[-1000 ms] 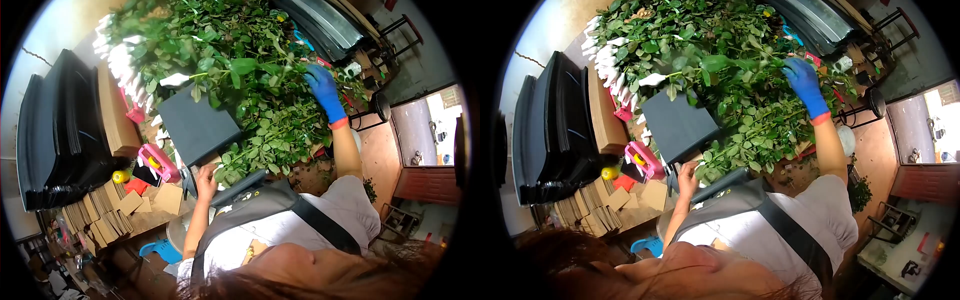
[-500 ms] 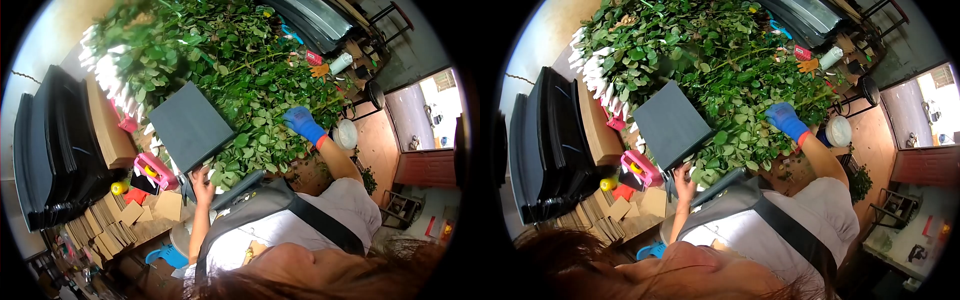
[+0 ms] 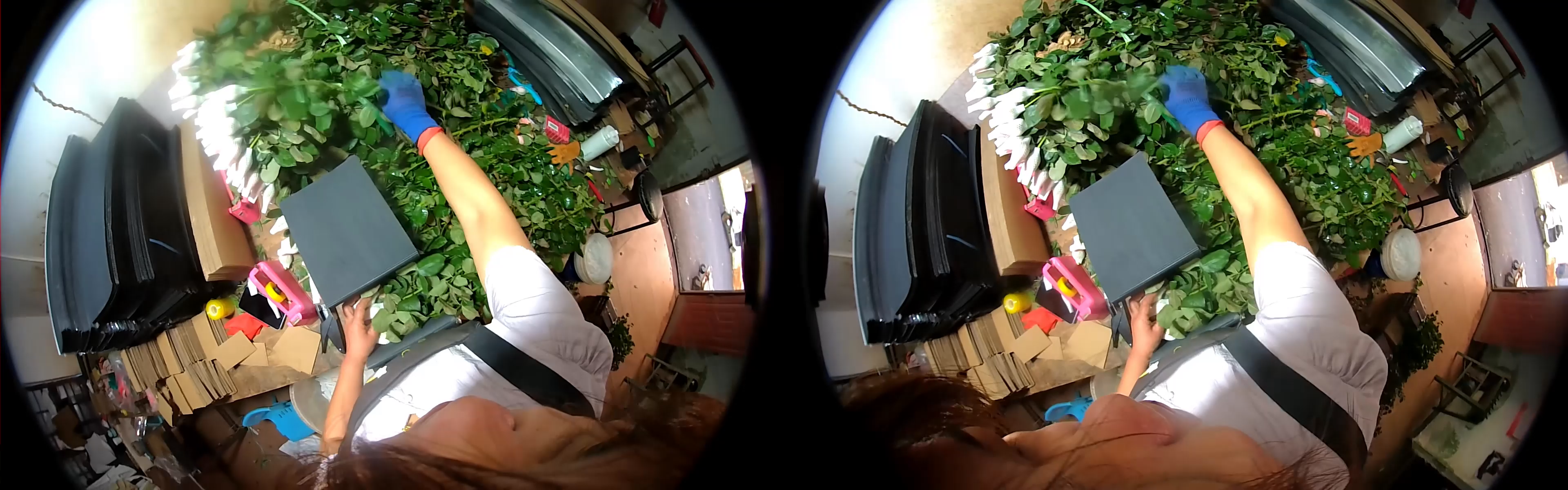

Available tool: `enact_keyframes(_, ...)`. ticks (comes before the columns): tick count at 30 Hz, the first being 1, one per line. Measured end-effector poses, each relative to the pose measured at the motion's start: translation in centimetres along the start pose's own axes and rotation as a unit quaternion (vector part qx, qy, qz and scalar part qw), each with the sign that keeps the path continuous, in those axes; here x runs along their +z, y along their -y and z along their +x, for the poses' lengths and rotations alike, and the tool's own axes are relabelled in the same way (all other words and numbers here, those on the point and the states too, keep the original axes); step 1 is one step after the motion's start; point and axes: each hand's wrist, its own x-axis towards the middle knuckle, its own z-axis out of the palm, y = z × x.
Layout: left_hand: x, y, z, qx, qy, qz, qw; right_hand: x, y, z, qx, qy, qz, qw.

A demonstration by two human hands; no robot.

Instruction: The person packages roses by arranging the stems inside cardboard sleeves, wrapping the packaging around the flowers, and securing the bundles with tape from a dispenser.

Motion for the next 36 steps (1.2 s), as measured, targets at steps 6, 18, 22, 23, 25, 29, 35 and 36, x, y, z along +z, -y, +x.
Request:
enact_keyframes(6, 0.2, -0.3, 0.3, 0.026, -0.02, -0.011, 0.999, -8.9, 4.0, -1.5, -0.169, -0.069, 0.165, 0.969)
enact_keyframes(18, 1.5, 1.7, 0.3, -0.024, -0.015, -0.066, 0.997, -26.5, -2.1, -13.3, -0.141, -0.001, 0.022, 0.99)
enact_keyframes(22, 1.4, 1.1, 0.1, -0.043, -0.029, -0.099, 0.994, -25.9, -0.9, -22.0, -0.142, 0.102, 0.068, 0.982)
enact_keyframes(23, 1.5, 0.9, 0.3, -0.041, -0.033, -0.115, 0.992, -24.9, -0.8, -24.9, -0.134, 0.11, 0.047, 0.984)
enact_keyframes(25, 2.1, 2.3, 0.5, 0.005, -0.058, -0.036, 0.998, -23.2, -1.0, -27.7, -0.109, 0.262, -0.025, 0.959)
enact_keyframes(29, 1.6, 1.6, 0.4, 0.038, -0.067, -0.026, 0.997, -24.4, 4.2, -27.6, -0.138, 0.323, -0.251, 0.902)
enact_keyframes(35, 1.3, 0.6, 0.6, 0.035, -0.071, -0.028, 0.996, -21.7, 17.8, -25.4, -0.096, 0.483, 0.084, 0.866)
enact_keyframes(36, 1.3, 0.6, 0.6, 0.046, -0.08, -0.025, 0.995, -19.6, 18.5, -25.7, -0.103, 0.483, 0.058, 0.868)
